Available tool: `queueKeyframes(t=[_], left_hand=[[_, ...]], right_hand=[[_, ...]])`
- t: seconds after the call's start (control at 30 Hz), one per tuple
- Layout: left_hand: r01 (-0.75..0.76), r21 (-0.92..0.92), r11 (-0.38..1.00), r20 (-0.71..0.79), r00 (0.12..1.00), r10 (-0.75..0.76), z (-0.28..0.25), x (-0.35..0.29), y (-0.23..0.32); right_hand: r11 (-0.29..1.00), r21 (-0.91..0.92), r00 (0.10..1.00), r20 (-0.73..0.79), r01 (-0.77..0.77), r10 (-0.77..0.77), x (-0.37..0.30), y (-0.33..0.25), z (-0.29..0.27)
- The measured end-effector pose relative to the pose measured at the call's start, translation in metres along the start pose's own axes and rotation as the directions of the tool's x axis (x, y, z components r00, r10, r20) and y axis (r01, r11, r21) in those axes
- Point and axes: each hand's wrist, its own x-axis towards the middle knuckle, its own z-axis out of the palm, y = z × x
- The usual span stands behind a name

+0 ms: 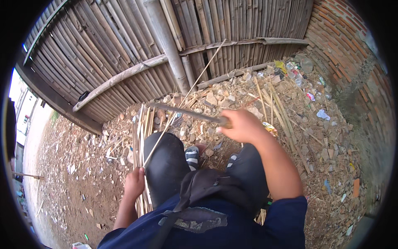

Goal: The person shaves thin layers off a long bamboo strip using a machete-like blade, repeatedly drawing the blade along the surface of the wood while holding the strip by hand.

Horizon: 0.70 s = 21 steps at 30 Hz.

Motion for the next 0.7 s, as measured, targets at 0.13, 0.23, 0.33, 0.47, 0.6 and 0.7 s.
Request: queueKeyframes(t=[0.13,0.23,0.33,0.47,0.6,0.7], left_hand=[[0.037,0.020,0.999,-0.022,0.999,-0.036,0.015,-0.016,0.001],[0.032,0.122,0.992,-0.106,0.994,-0.019,0.019,-0.019,-0.007],[0.014,0.161,0.987,-0.174,0.985,0.015,0.024,-0.020,-0.013],[0.017,0.210,0.978,-0.157,0.987,0.017,0.022,-0.016,-0.009],[-0.007,0.189,0.982,-0.169,0.985,0.039,0.034,-0.013,-0.013],[-0.012,0.208,0.978,-0.162,0.986,0.047,0.036,-0.008,-0.011]], right_hand=[[0.981,-0.136,0.981,0.150,0.140,-0.119,0.055,-0.013,0.061],[0.964,-0.210,0.971,0.207,0.166,-0.122,0.089,-0.001,0.079],[0.992,-0.065,0.981,0.169,0.104,-0.092,0.100,0.018,0.093],[0.993,-0.105,0.989,0.144,0.045,-0.029,0.092,-0.004,0.104],[0.965,-0.148,0.966,0.173,0.217,-0.190,0.099,0.003,0.122],[0.995,-0.024,0.963,0.254,0.099,-0.090,0.112,0.027,0.129]])
